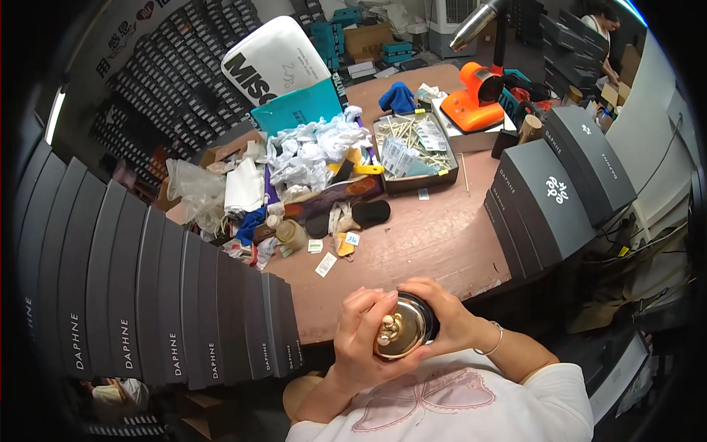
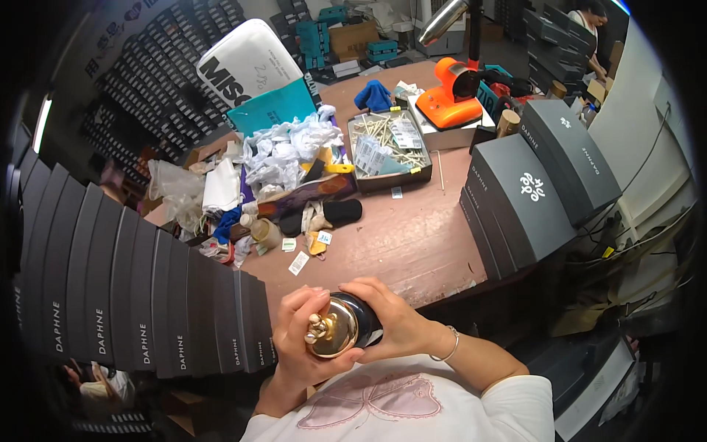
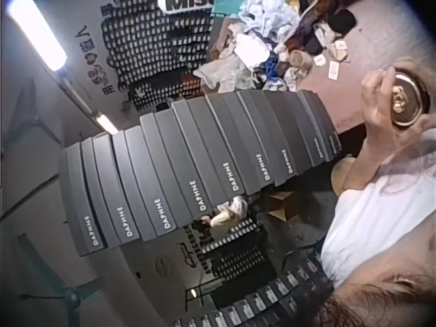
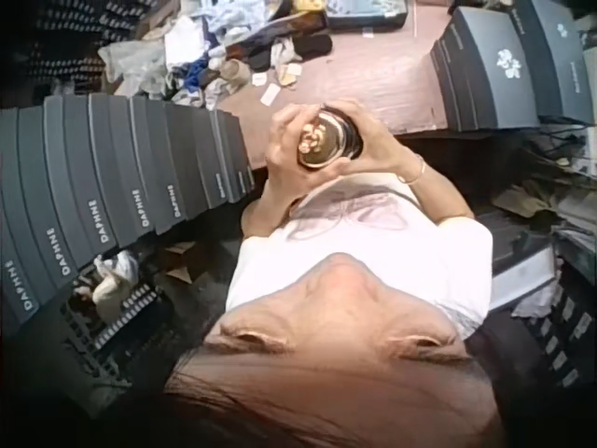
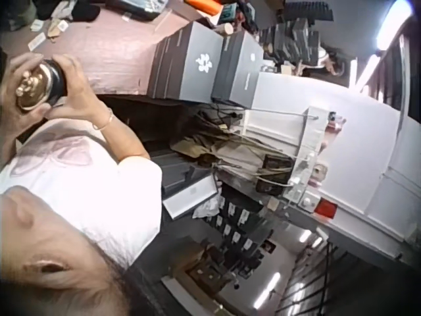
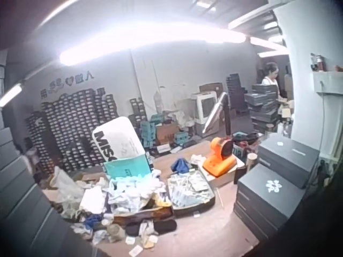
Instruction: Packing pairs of shoes into boxes with tissue paper and silica gel/instruction cards.
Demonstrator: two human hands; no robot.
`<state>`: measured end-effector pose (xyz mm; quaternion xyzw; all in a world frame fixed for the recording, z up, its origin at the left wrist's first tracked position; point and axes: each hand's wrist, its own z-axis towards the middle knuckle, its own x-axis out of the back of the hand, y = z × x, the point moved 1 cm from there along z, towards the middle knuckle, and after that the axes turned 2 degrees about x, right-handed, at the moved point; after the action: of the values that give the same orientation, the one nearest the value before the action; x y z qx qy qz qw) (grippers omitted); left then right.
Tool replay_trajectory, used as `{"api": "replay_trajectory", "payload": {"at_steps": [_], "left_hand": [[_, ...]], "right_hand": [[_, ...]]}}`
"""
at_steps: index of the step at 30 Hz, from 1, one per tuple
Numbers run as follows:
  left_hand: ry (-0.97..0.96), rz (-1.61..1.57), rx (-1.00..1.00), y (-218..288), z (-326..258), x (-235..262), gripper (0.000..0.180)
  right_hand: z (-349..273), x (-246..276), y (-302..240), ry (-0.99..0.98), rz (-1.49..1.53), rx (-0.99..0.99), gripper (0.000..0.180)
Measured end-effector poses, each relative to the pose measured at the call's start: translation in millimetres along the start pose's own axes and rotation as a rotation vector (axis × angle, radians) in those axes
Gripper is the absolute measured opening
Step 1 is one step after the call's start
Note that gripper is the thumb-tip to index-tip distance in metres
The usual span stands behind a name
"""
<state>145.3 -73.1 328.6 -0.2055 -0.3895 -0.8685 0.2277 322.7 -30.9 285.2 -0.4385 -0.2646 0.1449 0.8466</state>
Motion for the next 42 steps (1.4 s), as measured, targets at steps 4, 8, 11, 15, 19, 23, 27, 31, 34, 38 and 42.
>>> {"api": "replay_trajectory", "payload": {"at_steps": [4, 8, 11, 15, 19, 23, 27, 31, 34, 38, 42], "left_hand": [[-0.059, -0.126, 0.052, -1.7, -0.1, -18.1, 0.072], [-0.476, -0.813, -0.036, -33.2, 21.0, -39.5, 0.084], [-0.437, -1.07, 0.129, -41.1, 25.7, -52.8, 0.099], [0.047, -0.738, 0.354, -85.2, 29.0, -68.9, 0.093], [0.346, -0.545, 0.681, -124.2, 11.6, -71.1, 0.059], [0.349, -0.401, 0.829, -134.8, -10.2, -69.4, 0.049], [0.34, -0.27, 0.893, -144.6, -31.8, -74.4, 0.044], [0.273, -0.057, 0.894, -149.0, -41.9, -78.2, 0.043], [0.218, 0.04, 0.937, -150.3, -48.6, -81.0, 0.042], [0.161, 0.142, 0.983, -149.5, -61.9, -84.7, 0.04], [0.145, 0.136, 1.025, -148.1, -63.4, -94.4, 0.039]], "right_hand": [[-4.1, 10.0, 13.1, -0.057, 0.114, -0.024, 0.086], [-11.7, 36.4, 33.3, -0.388, 0.343, -0.059, 0.087], [-7.5, 50.8, 37.4, -0.447, 0.499, -0.104, 0.089], [5.9, 72.2, 46.1, -0.325, 0.506, -0.066, 0.09], [13.0, 87.5, 82.9, -0.161, 0.34, -0.128, 0.097], [4.5, 93.4, 168.4, 0.28, 0.488, -0.424, 0.097], [29.7, 119.7, 250.6, 0.734, 0.247, -0.405, 0.083], [46.2, 166.8, 356.9, 1.144, -0.097, -0.415, 0.081], [65.6, 212.3, 405.3, 1.39, -0.175, -0.405, 0.086], [76.9, 261.5, 438.9, 1.544, -0.389, -0.494, 0.089], [71.0, 274.5, 468.8, 1.624, -0.449, -0.564, 0.091]]}}
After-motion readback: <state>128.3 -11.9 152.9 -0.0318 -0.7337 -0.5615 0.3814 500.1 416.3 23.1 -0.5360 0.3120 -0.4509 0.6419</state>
